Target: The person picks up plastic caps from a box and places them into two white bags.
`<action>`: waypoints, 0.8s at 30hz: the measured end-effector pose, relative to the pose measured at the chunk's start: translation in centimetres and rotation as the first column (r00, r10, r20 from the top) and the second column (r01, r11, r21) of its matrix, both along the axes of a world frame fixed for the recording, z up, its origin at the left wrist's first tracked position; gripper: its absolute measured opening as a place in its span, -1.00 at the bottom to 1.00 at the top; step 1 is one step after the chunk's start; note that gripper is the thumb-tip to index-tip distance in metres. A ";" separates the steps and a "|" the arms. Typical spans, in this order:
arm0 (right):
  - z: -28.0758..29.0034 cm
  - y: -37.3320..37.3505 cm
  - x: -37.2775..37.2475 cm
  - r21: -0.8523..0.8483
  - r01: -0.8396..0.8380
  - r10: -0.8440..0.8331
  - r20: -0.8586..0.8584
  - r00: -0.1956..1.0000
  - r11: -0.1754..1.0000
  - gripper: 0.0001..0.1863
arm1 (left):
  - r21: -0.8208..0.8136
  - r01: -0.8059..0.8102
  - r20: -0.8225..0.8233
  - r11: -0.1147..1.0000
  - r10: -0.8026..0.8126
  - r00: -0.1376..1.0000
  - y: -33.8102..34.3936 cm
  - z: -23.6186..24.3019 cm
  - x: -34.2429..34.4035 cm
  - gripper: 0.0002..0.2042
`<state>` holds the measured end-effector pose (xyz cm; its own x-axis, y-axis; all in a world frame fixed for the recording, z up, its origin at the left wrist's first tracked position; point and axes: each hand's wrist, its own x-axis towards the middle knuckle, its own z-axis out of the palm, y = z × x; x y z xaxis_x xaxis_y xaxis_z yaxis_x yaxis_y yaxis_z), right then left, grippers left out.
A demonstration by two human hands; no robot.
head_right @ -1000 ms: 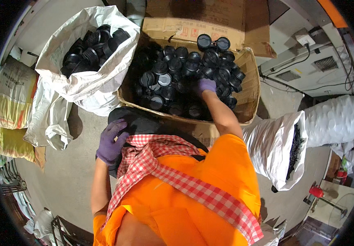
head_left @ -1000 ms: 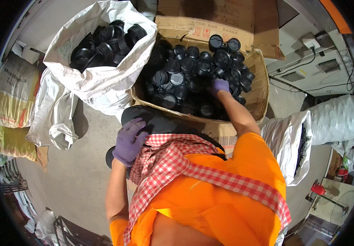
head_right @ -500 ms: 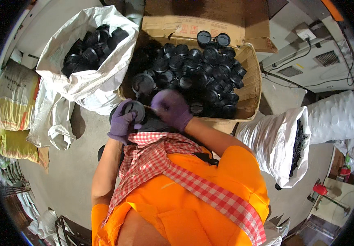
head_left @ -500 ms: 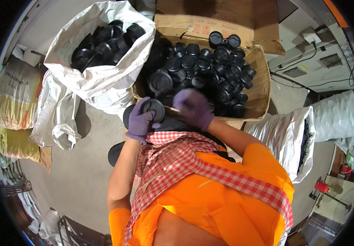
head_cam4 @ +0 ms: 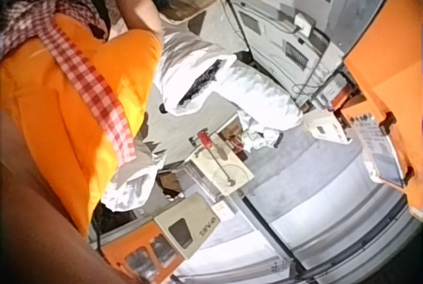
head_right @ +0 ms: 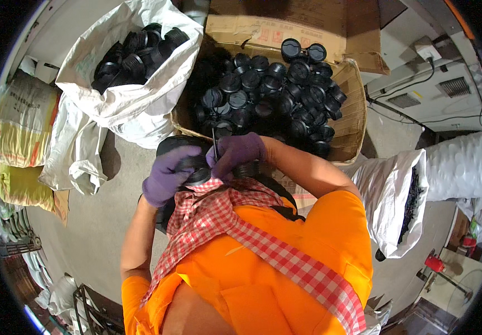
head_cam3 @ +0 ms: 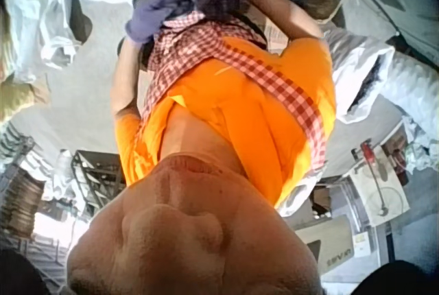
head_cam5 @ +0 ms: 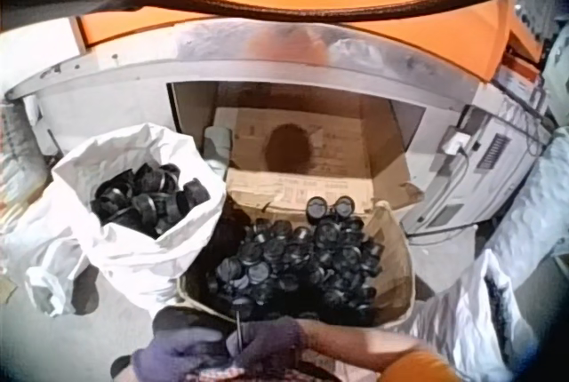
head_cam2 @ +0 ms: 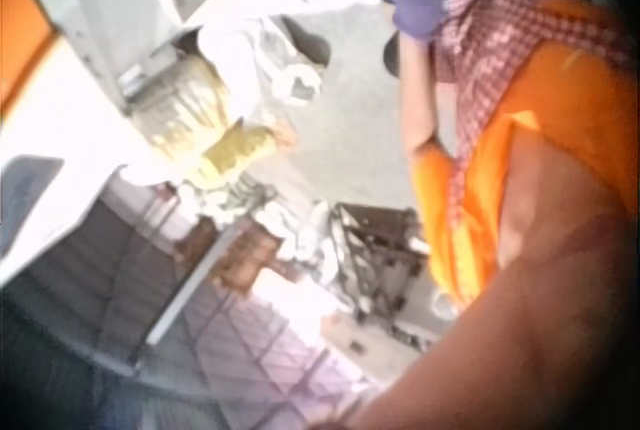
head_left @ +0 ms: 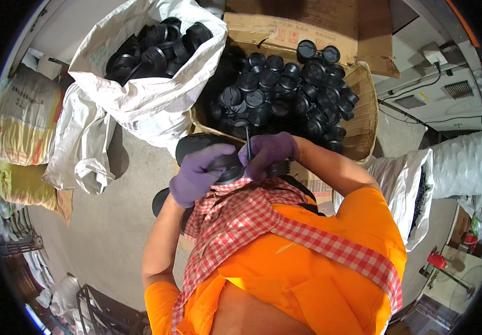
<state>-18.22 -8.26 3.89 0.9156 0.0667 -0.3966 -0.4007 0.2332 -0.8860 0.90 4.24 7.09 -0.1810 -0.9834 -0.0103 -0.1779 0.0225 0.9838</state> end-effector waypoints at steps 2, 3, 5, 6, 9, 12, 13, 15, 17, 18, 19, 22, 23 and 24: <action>0.7 -0.5 0.0 0.359 0.023 -0.118 0.245 0.962 0.933 -0.90 | 0.430 -0.123 -0.717 0.894 0.421 0.555 0.8 -0.7 0.3 -0.47; -2.2 0.0 0.4 0.448 0.167 -0.368 0.410 0.834 0.878 -0.93 | 0.414 -0.207 -0.714 0.886 0.457 0.530 0.4 -0.1 -0.4 -0.47; -3.0 0.8 2.3 0.729 0.299 -0.738 0.401 0.543 0.616 -0.92 | 0.259 -0.294 -0.515 0.920 0.389 0.764 -0.1 0.0 -1.4 -0.41; -1.7 1.0 3.1 0.863 0.324 -0.862 0.217 0.458 0.389 -0.90 | 0.294 -0.243 -0.603 0.924 0.377 0.703 -0.2 -0.8 -2.1 -0.38; -2.2 -0.1 3.1 -0.329 0.829 -0.264 0.839 0.477 0.453 -0.77 | 0.401 -0.141 -0.779 0.905 0.418 0.466 -0.7 -2.3 -4.4 -0.35; -2.5 -0.7 3.1 -0.441 0.846 -0.437 0.725 0.532 0.299 -0.81 | 0.259 -0.302 -0.360 0.917 0.382 0.851 -1.2 -4.5 -3.8 -0.47; -3.4 -1.1 2.8 -0.666 0.713 -0.318 0.642 0.698 0.219 -0.82 | -0.028 -0.303 0.010 0.952 0.304 0.953 -1.9 -4.2 -3.6 -0.51; -7.3 -2.6 2.1 -0.803 0.594 -0.329 0.550 0.768 0.045 -0.83 | -0.460 -0.062 0.583 0.886 0.354 0.732 -3.0 -1.9 -3.7 -0.56; -13.4 -5.3 0.8 -0.845 0.534 -0.602 0.446 0.663 -0.038 -0.80 | -0.570 -0.052 0.581 0.820 0.447 0.680 -4.3 3.2 -3.6 -0.54; -15.4 -6.9 0.2 -0.910 0.412 -0.741 0.298 0.602 -0.031 -0.76 | -0.640 -0.078 0.516 0.764 0.503 0.694 -5.3 4.7 -2.6 -0.53; -15.4 -7.6 -0.2 -0.913 0.407 -0.807 0.221 0.547 0.025 -0.71 | -0.709 -0.082 0.501 0.701 0.582 0.641 -6.0 7.1 -1.1 -0.53; -17.9 -9.9 -1.3 -0.929 0.333 -0.856 0.038 0.515 0.159 -0.59 | -0.800 -0.158 0.425 0.578 0.733 0.531 -8.8 12.0 3.9 -0.56; -19.6 -10.7 -1.1 -0.933 0.300 -0.842 -0.008 0.540 0.201 -0.56 | -0.853 -0.034 0.487 0.521 0.817 0.309 -9.4 12.6 5.5 -0.51; -21.2 -11.4 -1.3 -0.920 0.271 -0.819 -0.086 0.568 0.284 -0.55 | -0.869 0.091 0.485 0.485 0.874 -0.031 -9.7 12.6 6.1 -0.42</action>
<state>-19.52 -19.67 -17.32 0.2295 -0.9287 -0.2914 -0.8533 -0.0479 -0.5192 7.03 -5.45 19.72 -0.0740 -0.6358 0.7683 -0.9716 -0.1275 -0.1991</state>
